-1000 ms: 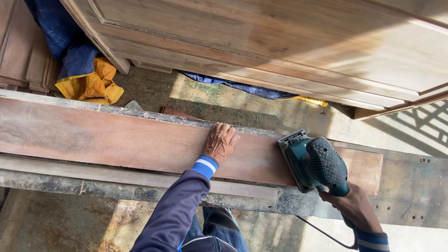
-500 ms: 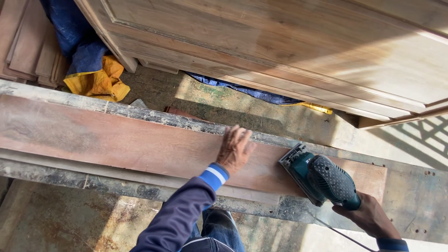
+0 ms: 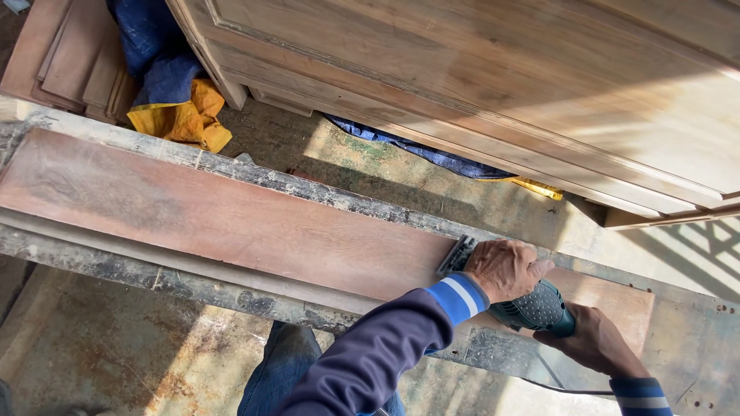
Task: Sanding a long wooden board using an orbital power sander and then finishing it with manual sandpaper.
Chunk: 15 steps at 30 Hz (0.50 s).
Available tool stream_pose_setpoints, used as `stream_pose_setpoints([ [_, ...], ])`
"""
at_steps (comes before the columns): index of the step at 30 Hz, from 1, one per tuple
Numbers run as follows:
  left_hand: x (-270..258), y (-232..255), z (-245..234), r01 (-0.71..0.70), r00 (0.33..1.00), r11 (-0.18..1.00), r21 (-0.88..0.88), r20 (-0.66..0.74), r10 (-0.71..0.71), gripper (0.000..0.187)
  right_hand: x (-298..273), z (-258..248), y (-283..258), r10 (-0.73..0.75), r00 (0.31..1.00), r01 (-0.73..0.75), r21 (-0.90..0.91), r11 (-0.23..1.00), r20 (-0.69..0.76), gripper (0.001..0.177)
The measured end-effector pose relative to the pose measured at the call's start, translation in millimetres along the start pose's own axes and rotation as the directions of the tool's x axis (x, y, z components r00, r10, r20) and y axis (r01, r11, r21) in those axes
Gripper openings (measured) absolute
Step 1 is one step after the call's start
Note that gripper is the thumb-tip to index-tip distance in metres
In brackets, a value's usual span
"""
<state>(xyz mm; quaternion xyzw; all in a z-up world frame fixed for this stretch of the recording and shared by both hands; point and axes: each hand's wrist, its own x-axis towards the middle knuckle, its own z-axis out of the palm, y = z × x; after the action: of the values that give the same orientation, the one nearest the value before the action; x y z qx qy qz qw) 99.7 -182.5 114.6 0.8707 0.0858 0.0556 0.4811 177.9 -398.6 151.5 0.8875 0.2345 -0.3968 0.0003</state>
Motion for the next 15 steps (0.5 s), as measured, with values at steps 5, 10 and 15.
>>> stream_pose_setpoints([
  [5,-5.2,-20.9,-36.3,-0.009,0.991,1.000,0.016,-0.132,0.011,0.060,23.5,-21.3,-46.8,-0.101,0.995,0.101,-0.036,0.994,-0.015,0.047],
  [10,-1.5,-45.0,-95.7,0.115,0.990,0.990,0.083,-0.087,-0.108,0.063,50.7,-42.7,-106.5,-0.195,0.981,0.195,-0.037,0.980,0.018,0.046],
  [15,-9.5,-81.5,-146.3,0.145,0.964,0.982,0.124,-0.239,-0.113,0.064,76.3,-56.4,-171.3,-0.267,0.962,0.271,-0.117,0.955,0.054,0.043],
])
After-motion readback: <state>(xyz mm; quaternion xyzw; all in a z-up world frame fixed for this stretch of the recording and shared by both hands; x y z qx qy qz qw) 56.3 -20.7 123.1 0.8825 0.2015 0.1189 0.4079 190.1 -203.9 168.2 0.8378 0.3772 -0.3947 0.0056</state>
